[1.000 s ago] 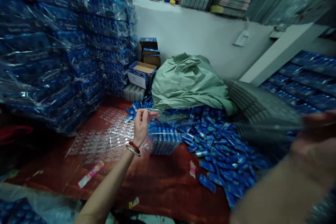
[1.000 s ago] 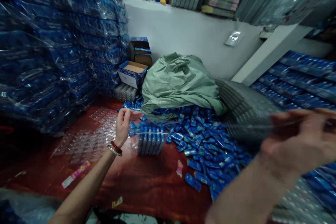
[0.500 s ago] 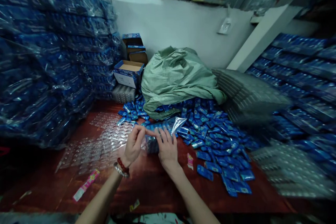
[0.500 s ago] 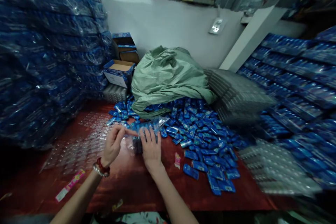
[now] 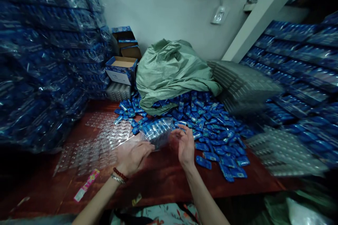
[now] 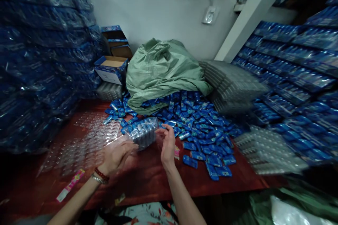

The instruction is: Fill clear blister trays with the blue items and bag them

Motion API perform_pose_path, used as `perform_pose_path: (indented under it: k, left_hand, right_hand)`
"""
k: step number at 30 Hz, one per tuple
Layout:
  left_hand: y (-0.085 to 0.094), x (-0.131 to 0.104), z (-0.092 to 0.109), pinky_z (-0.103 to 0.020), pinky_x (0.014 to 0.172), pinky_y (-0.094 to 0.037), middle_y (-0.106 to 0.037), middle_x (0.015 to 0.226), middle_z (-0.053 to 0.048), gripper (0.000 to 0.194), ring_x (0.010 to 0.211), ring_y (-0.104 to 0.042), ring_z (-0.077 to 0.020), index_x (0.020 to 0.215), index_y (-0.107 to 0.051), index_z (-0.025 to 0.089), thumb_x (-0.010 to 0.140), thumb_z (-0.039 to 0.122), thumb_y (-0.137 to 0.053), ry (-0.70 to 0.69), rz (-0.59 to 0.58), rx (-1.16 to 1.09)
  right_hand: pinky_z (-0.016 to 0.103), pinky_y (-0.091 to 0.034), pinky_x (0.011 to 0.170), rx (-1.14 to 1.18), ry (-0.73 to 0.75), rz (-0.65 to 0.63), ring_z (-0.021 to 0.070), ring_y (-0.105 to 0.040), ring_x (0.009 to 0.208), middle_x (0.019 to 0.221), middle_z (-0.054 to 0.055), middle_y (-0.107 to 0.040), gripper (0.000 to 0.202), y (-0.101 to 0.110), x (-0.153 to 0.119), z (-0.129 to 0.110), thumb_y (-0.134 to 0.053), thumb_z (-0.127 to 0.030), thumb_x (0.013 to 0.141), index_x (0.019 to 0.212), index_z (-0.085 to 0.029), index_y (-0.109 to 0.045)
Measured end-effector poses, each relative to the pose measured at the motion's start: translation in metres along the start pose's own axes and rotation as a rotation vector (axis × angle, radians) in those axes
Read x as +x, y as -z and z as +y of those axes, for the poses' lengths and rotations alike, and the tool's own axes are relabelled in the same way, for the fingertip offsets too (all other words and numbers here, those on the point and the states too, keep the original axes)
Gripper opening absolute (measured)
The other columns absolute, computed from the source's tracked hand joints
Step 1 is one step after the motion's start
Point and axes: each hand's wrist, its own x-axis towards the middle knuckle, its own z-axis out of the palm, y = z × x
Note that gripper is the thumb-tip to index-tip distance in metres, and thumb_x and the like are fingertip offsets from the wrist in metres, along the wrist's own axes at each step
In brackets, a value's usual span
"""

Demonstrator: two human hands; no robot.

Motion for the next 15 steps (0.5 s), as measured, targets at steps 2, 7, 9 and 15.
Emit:
perform_pose_path:
  k: [2, 7, 9, 15]
  left_hand:
    - [0.001, -0.002, -0.002, -0.030, 0.095, -0.047, -0.068, 0.101, -0.006, 0.028, 0.102, -0.060, -0.0128, 0.107, -0.055, 0.016, 0.087, 0.006, -0.038, -0.105, -0.068, 0.052]
    - [0.016, -0.020, -0.007, -0.045, 0.113, -0.022, -0.062, 0.120, -0.004, 0.024, 0.125, -0.044, -0.0171, 0.099, -0.058, 0.017, 0.086, 0.006, -0.041, -0.248, -0.259, 0.262]
    - [0.022, -0.032, -0.016, -0.048, 0.115, -0.013, -0.057, 0.127, -0.003, 0.021, 0.131, -0.036, -0.0190, 0.094, -0.060, 0.020, 0.086, 0.008, -0.044, -0.278, -0.260, 0.350]
    - [0.015, -0.051, -0.051, -0.042, 0.108, -0.032, -0.056, 0.126, -0.003, 0.020, 0.129, -0.038, -0.0206, 0.095, -0.061, 0.023, 0.085, 0.012, -0.048, -0.045, -0.072, 0.308]
  right_hand:
    - [0.018, -0.034, 0.045, -0.075, -0.146, -0.058, 0.0084, -0.044, 0.048, 0.054, -0.006, -0.050, 0.026, -0.001, 0.003, -0.004, -0.054, -0.045, 0.080, 0.083, -0.019, -0.055]
    - [0.019, -0.016, 0.039, -0.149, -0.176, 0.022, 0.0048, -0.020, 0.040, 0.045, -0.011, -0.025, 0.035, 0.021, 0.010, 0.032, -0.061, -0.050, 0.074, 0.063, -0.019, -0.047]
    - [0.019, -0.022, 0.042, -0.153, -0.163, 0.042, 0.0056, -0.027, 0.043, 0.048, -0.010, -0.032, 0.036, 0.029, 0.012, 0.056, -0.062, -0.050, 0.072, 0.062, -0.018, -0.048]
    - [0.024, -0.041, 0.068, -0.118, -0.097, 0.048, 0.0129, -0.051, 0.074, 0.079, 0.000, -0.058, 0.035, 0.020, 0.030, 0.100, -0.057, -0.053, 0.072, 0.076, -0.018, -0.058]
